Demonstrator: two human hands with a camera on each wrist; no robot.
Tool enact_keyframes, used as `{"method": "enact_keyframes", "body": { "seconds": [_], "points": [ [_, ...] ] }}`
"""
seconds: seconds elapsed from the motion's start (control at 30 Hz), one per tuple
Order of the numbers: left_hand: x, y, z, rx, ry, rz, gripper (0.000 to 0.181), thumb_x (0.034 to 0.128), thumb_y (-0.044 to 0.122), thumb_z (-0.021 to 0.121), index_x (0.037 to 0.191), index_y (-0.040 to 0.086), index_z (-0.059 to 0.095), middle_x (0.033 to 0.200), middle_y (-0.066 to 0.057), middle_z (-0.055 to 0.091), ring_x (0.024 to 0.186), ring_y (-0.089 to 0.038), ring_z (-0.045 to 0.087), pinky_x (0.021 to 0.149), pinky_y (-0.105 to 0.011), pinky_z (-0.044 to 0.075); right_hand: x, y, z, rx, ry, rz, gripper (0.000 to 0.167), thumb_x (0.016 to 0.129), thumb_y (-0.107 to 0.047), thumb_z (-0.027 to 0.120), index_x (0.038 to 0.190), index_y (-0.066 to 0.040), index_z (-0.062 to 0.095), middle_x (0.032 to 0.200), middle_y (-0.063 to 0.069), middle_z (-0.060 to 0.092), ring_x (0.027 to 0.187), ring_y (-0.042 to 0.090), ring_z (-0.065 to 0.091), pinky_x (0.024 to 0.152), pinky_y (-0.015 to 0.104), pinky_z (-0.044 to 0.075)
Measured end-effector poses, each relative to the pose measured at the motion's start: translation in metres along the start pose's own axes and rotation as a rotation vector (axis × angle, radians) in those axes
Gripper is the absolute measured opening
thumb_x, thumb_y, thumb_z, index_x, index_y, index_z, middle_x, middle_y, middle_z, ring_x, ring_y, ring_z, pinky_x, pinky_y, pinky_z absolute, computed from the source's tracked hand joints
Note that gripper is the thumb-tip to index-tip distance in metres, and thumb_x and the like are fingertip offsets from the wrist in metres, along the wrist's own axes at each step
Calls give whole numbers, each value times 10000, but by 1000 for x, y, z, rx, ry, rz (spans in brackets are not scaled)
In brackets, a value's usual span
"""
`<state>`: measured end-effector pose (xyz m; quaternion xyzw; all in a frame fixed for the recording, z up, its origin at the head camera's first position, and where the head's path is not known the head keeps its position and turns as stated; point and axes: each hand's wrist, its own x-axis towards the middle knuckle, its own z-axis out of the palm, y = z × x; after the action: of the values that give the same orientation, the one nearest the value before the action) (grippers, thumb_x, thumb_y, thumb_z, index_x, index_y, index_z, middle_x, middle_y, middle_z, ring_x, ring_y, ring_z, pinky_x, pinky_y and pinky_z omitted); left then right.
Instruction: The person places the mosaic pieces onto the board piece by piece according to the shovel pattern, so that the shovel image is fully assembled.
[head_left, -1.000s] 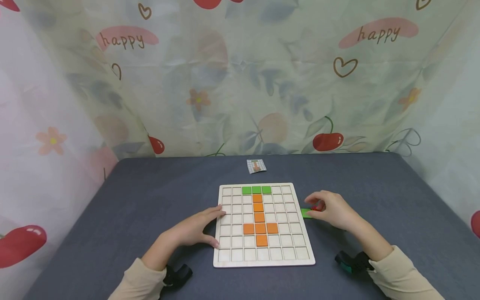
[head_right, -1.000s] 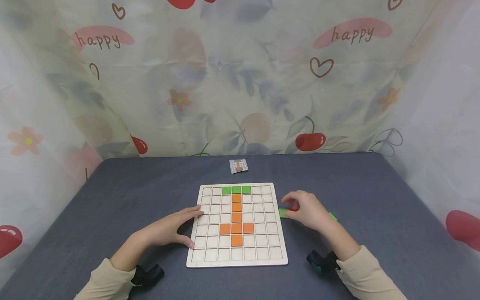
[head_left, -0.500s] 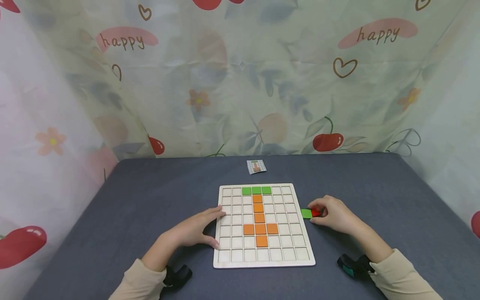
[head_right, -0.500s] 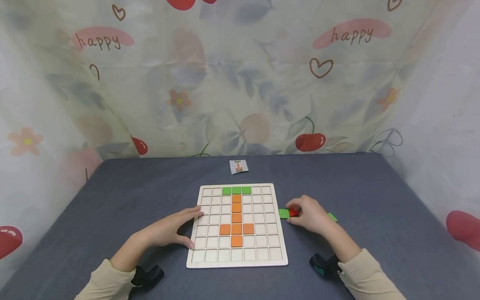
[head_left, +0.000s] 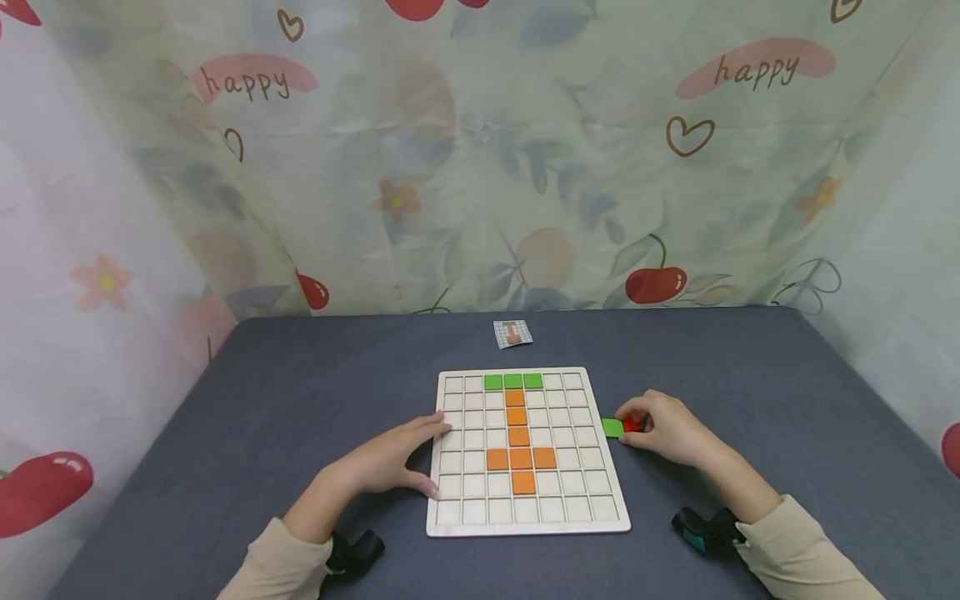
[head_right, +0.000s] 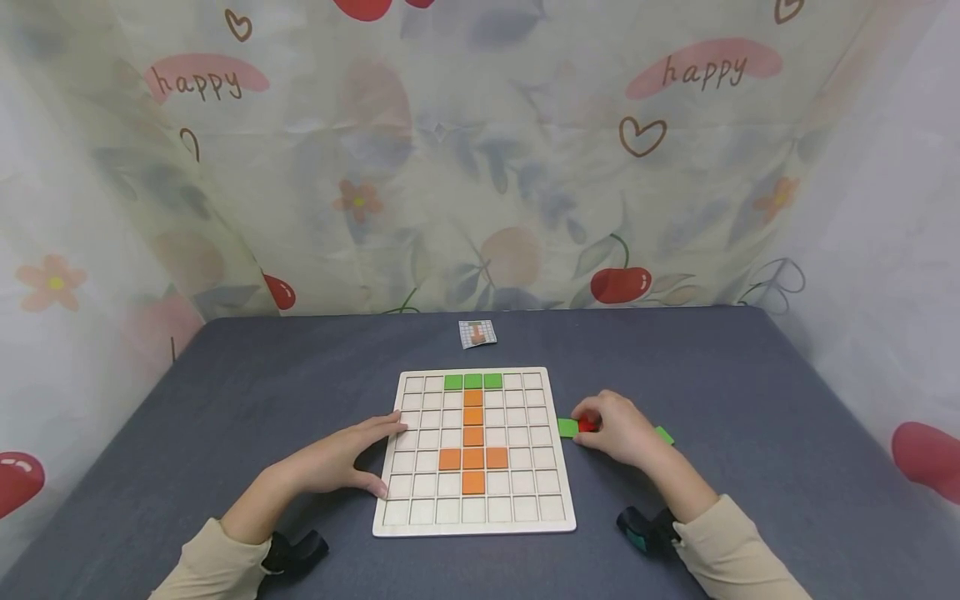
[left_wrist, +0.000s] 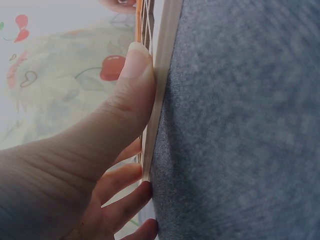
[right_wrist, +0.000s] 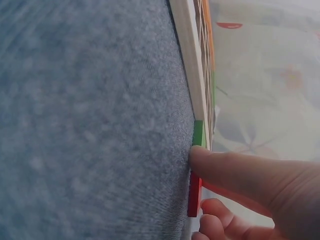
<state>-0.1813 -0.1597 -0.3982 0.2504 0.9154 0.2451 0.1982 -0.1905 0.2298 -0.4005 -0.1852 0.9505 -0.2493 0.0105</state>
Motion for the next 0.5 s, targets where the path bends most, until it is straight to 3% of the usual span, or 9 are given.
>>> {"method": "enact_keyframes", "body": {
  "seconds": [0.5],
  "points": [
    [0, 0, 0, -3, 0, -3, 868, 700, 372, 779, 1417, 81, 388, 1540, -132, 257, 1414, -329, 266, 1105, -512, 289, -4, -8, -12, -4, 43, 10, 227, 776, -165, 745, 968, -57, 693, 811, 30, 574, 618, 61, 418, 534, 208, 376]
  ]
}}
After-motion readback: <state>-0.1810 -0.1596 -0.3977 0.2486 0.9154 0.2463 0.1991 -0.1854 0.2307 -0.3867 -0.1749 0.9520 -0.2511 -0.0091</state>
